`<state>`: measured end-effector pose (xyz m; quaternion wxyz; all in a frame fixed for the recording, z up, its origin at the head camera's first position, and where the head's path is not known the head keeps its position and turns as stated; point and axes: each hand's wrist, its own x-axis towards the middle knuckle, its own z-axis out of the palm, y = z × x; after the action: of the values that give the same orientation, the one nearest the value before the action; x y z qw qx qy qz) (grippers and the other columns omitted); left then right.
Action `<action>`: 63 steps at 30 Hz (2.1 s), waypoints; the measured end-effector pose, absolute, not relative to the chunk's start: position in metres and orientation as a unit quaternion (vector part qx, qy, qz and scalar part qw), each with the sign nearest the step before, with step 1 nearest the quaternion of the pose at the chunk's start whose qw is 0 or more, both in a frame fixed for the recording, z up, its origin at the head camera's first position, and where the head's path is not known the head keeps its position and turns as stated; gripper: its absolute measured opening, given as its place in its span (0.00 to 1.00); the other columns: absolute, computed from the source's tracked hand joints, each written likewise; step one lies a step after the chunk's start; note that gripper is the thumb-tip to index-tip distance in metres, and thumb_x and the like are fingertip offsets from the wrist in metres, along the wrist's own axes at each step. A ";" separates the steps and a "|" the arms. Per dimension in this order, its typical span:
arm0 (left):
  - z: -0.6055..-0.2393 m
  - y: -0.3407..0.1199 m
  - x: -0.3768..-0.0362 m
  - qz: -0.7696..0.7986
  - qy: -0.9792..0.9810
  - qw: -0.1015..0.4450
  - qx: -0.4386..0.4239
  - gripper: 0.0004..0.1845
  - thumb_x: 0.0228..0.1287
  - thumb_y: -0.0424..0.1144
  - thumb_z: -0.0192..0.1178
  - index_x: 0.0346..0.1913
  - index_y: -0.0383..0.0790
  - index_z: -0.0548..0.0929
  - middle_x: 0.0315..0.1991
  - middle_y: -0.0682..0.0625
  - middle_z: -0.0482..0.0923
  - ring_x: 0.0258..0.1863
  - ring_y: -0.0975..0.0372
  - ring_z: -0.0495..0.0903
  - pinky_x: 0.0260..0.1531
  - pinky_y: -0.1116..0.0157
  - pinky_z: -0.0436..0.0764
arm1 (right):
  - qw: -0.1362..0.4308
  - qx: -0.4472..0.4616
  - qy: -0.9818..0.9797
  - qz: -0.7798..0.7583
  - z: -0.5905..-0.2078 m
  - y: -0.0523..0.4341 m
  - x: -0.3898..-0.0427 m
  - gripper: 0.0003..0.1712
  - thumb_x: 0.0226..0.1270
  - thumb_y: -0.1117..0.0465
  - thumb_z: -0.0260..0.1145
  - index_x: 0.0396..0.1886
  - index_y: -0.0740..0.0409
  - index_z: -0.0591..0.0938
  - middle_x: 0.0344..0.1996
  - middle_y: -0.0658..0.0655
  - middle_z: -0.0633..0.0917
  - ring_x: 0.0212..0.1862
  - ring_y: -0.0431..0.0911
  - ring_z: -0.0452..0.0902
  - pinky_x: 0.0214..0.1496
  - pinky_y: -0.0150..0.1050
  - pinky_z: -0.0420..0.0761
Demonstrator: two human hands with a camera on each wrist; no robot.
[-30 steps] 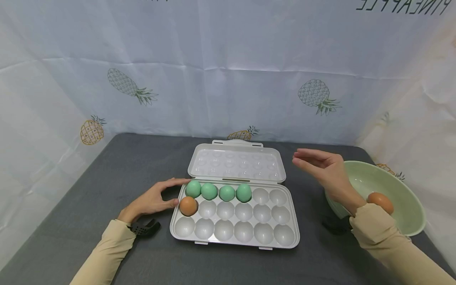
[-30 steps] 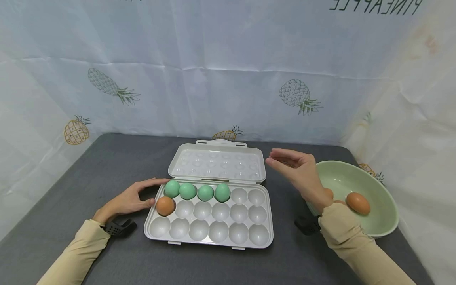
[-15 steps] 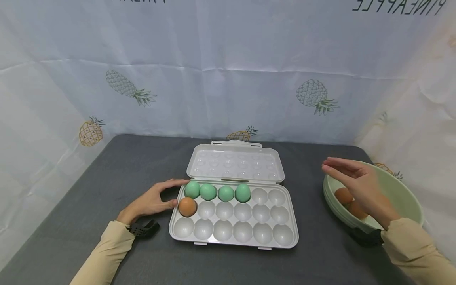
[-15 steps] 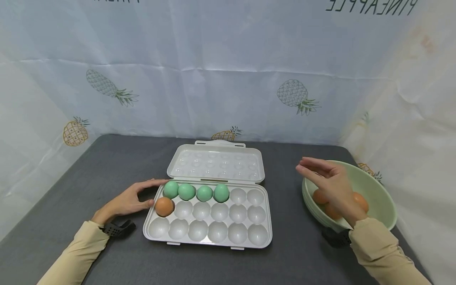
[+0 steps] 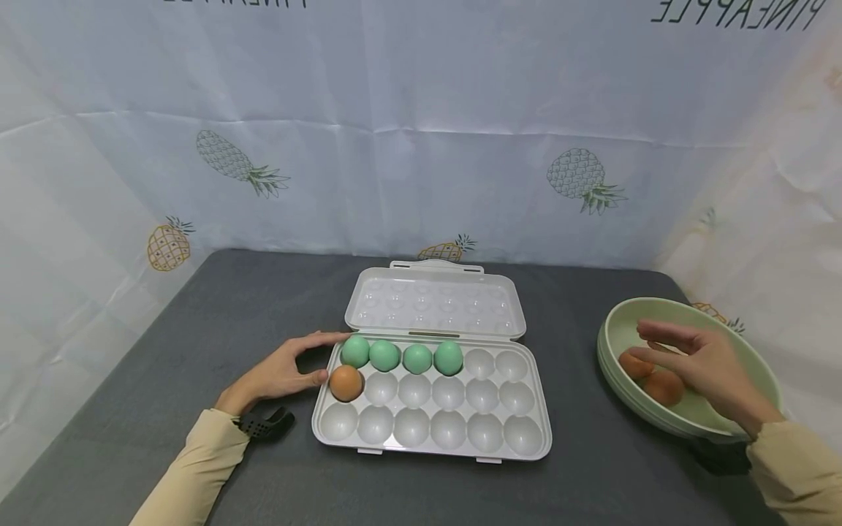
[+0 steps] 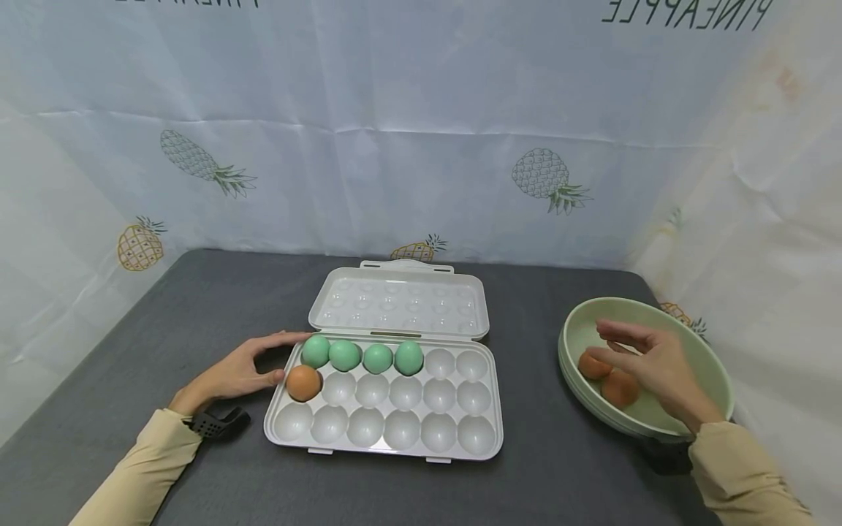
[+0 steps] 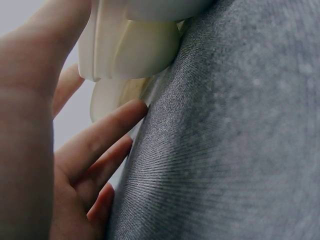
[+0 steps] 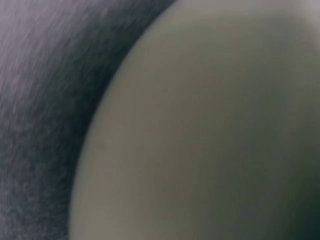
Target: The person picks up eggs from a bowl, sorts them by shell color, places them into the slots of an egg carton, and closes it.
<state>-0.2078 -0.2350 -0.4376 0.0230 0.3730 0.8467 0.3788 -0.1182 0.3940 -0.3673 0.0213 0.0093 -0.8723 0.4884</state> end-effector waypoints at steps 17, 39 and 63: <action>-0.437 -0.234 -0.207 0.376 0.851 0.025 0.366 0.33 0.65 0.50 0.70 0.73 0.56 0.74 0.71 0.53 0.76 0.75 0.46 0.69 0.82 0.51 0.57 | -0.033 0.043 -0.910 0.411 -0.385 0.394 -0.126 0.28 0.69 0.59 0.72 0.66 0.65 0.79 0.47 0.19 0.79 0.48 0.15 0.74 0.39 0.29 0.86; -0.434 -0.233 -0.207 0.388 0.846 0.035 0.364 0.34 0.64 0.51 0.71 0.72 0.55 0.74 0.71 0.48 0.76 0.74 0.38 0.67 0.72 0.29 0.59 | -0.094 0.092 -0.865 0.485 -0.391 0.401 -0.127 0.26 0.74 0.68 0.64 0.71 0.59 0.76 0.53 0.24 0.82 0.52 0.22 0.80 0.46 0.29 0.86; -0.433 -0.233 -0.206 0.384 0.847 0.033 0.365 0.33 0.65 0.51 0.71 0.72 0.55 0.74 0.71 0.48 0.75 0.74 0.39 0.68 0.70 0.30 0.64 | -0.048 0.023 -0.829 0.557 -0.378 0.389 -0.124 0.28 0.76 0.65 0.62 0.73 0.45 0.75 0.49 0.33 0.88 0.51 0.26 0.84 0.49 0.28 0.86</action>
<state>-0.2064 -0.2327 -0.4333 0.0334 0.3653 0.8473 0.3840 -0.1240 0.3891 -0.3778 -0.0482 0.0226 -0.8290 0.5567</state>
